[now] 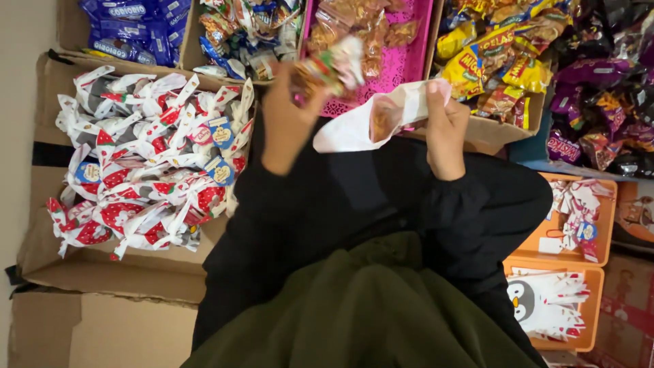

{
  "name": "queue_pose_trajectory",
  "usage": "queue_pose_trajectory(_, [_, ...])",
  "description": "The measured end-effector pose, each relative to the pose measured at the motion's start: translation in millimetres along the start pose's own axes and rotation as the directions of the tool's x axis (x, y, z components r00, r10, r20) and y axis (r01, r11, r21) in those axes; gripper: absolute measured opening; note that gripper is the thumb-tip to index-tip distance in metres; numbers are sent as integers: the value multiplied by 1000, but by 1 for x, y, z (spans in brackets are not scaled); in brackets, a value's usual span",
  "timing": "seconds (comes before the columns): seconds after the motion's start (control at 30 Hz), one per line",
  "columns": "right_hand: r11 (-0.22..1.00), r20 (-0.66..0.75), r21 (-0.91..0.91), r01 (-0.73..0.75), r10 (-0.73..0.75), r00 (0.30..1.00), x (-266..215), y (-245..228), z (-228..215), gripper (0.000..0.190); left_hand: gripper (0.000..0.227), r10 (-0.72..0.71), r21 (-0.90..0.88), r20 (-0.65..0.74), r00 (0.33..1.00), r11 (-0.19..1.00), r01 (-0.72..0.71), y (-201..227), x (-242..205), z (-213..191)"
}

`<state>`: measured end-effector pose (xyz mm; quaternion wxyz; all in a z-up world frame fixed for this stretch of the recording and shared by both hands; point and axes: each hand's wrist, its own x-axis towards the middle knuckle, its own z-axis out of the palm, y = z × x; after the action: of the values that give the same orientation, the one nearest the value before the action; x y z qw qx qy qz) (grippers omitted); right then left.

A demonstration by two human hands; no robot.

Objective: Bagging individual snack items into small decorative plastic bags and placing them into a collection box.

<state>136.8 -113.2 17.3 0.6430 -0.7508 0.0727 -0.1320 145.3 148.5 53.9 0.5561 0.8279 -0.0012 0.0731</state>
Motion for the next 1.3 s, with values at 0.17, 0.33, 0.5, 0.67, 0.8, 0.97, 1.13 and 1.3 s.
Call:
queue_pose_trajectory(0.17, [976, -38, 211, -57, 67, 997, 17, 67, -15, 42, 61, 7, 77, -72, 997, 997, -2, -2, -39, 39])
queue_pose_trajectory(0.33, [970, -37, 239, -40, 50, 998, 8, 40, -3, 42, 52, 335, 121, 16, 942, 935, -334, -28, -45, 55])
queue_pose_trajectory(0.5, [970, 125, -54, 236, -228, 966, -20, -9, 15, 36, 50, 519, 281, 64, 853, 811, -514, -34, -51, 68])
queue_pose_trajectory(0.67, [933, 255, -122, 338, -300, 919, -37, -20, 22, 41, 56, 428, 133, 22, 904, 895, -426, -36, -66, 78])
queue_pose_trajectory(0.8, [906, 353, -119, 406, -343, 870, -50, -28, 31, 39, 70, 272, 39, -94, 958, 962, -269, -45, -68, 87])
queue_pose_trajectory(0.97, [945, 228, -114, 306, -275, 934, -45, -3, 26, 34, 62, 351, 283, -212, 912, 915, -286, -54, -60, 83])
queue_pose_trajectory(1.13, [992, -23, 14, 123, -122, 992, -33, 0, 19, 29, 47, 469, 266, -555, 687, 883, -387, -75, -20, 36])
queue_pose_trajectory(1.3, [957, -132, 265, -120, 159, 978, -11, 31, -1, 16, 18, 516, 376, -695, 501, 854, -359, -150, 82, -80])
